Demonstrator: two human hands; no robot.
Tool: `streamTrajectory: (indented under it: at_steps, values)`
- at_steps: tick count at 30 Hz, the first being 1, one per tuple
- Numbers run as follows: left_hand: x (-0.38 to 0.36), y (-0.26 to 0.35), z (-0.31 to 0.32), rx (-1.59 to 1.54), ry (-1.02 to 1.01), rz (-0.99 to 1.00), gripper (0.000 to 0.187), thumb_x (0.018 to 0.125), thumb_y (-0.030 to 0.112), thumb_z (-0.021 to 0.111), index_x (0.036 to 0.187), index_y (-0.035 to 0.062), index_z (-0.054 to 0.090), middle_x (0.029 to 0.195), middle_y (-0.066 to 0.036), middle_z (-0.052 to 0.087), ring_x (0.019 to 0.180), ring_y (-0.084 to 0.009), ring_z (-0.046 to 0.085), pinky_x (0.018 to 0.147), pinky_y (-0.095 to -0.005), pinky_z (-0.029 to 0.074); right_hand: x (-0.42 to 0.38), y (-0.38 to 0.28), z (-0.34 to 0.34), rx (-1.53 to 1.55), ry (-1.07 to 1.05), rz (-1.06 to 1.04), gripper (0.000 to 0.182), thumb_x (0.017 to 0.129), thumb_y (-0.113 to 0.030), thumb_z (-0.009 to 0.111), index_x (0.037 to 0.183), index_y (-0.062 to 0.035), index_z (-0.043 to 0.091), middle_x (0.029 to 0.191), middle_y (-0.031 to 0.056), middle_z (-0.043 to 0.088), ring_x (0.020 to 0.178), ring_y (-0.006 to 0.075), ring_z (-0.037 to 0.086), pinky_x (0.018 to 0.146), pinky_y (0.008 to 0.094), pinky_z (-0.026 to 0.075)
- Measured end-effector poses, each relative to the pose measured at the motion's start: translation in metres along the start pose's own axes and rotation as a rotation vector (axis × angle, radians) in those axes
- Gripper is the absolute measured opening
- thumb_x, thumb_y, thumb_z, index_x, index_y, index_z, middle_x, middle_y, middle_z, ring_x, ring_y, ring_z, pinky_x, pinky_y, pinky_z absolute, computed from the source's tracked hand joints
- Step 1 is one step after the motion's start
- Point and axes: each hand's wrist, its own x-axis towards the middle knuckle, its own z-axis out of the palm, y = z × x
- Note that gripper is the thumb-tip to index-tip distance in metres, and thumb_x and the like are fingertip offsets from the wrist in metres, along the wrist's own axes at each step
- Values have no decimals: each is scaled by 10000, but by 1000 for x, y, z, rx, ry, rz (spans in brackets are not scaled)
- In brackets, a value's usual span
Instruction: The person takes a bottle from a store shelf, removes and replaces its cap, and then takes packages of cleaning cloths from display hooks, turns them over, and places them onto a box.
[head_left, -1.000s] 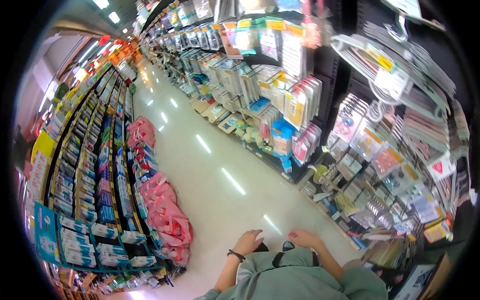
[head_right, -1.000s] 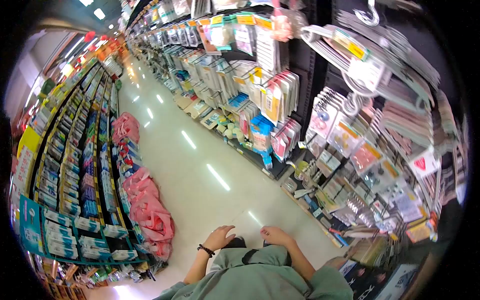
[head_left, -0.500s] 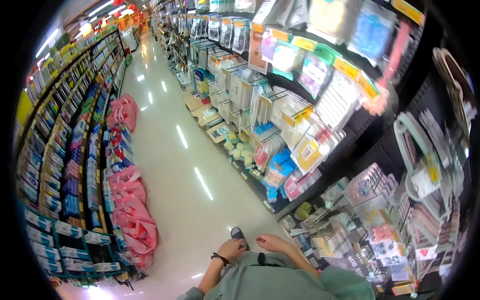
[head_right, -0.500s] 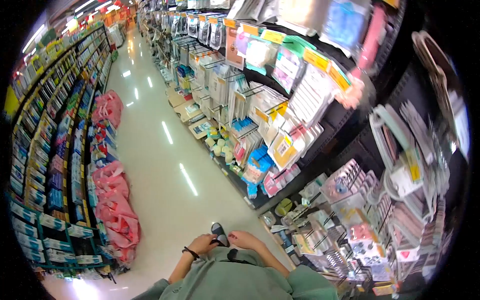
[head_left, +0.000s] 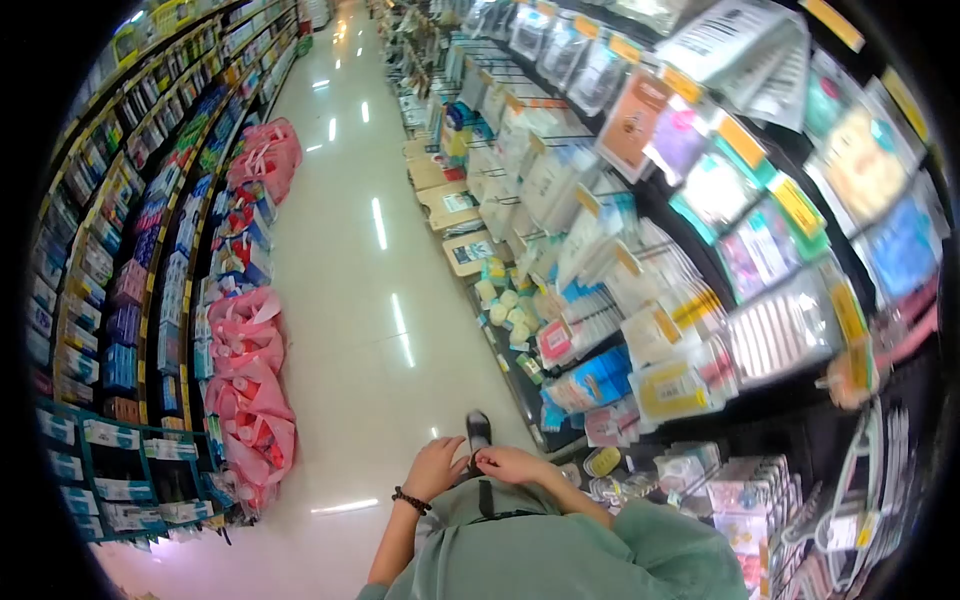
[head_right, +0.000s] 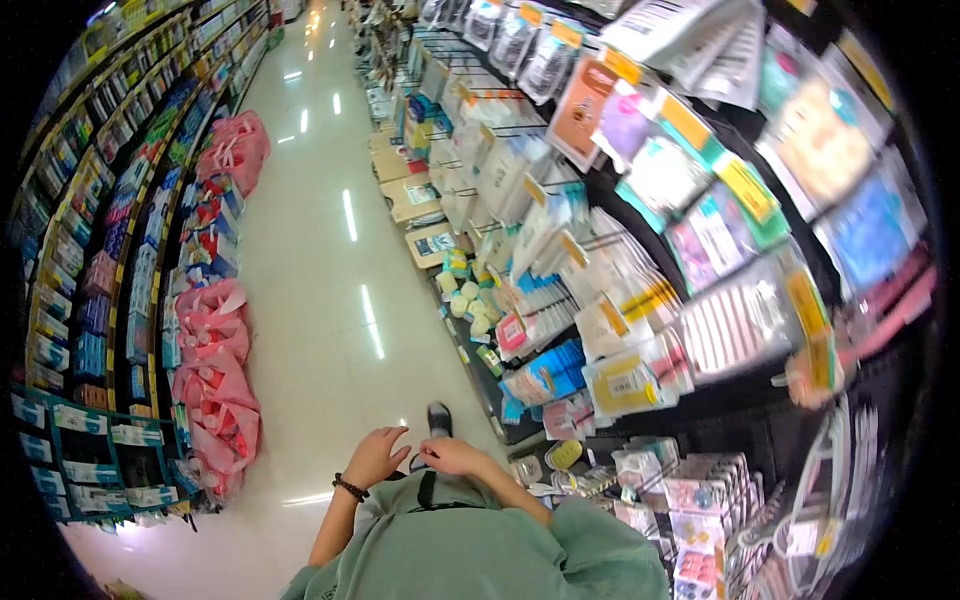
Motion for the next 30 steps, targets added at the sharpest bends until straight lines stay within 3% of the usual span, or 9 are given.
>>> streamTrajectory:
  at_steps: [7,11,14,16,20,23,30]
  values:
    - [50,-56,-16,-69,-32,-223,428,920,278,663,1267,35,602,1171,-187,663,1081,-382,620,931,-468,505,122,6,-79,0,-116,4,303,982,-279,560,1085,-4,635,1049,215,669,959,390,641,842,457,495]
    - [113,-76,-53,-17,-137,-278,428,923,278,655,1272,37,602,1184,-197,658,1088,-389,619,931,-469,509,202,32,-124,-11,-45,-60,287,986,-273,548,1054,-11,644,970,204,669,904,396,641,816,455,503]
    - [172,-98,-84,50,-181,-227,436,924,275,653,1289,45,594,1193,-204,654,1090,-398,619,933,-481,506,252,33,-175,96,96,-91,276,981,-264,549,1062,-16,639,919,193,664,856,380,636,790,441,507]
    - [217,-116,-106,84,-195,-165,440,925,279,654,1290,42,590,1183,-204,655,1083,-397,620,935,-489,502,274,18,-226,229,111,-51,288,987,-260,555,1117,-15,633,910,162,669,838,302,643,783,405,511]
    - [309,-119,-160,222,-158,-156,430,923,233,672,1288,23,586,1191,-215,653,1086,-401,608,944,-475,493,315,42,-281,446,344,-40,290,1007,-219,551,1205,-19,621,942,88,699,870,148,649,780,315,524]
    - [368,-119,-177,163,-33,-40,403,926,208,668,1277,24,594,1170,-202,662,1068,-388,620,930,-462,504,317,50,-323,841,458,29,272,1005,-190,555,1218,-30,611,976,79,702,894,152,659,780,306,528]
    - [487,-113,-180,-31,-182,160,353,916,168,671,1237,31,619,1149,-161,678,1052,-350,644,904,-425,523,326,102,-390,1025,1018,212,328,1004,-161,553,1311,-46,529,1094,96,682,962,166,657,769,302,526]
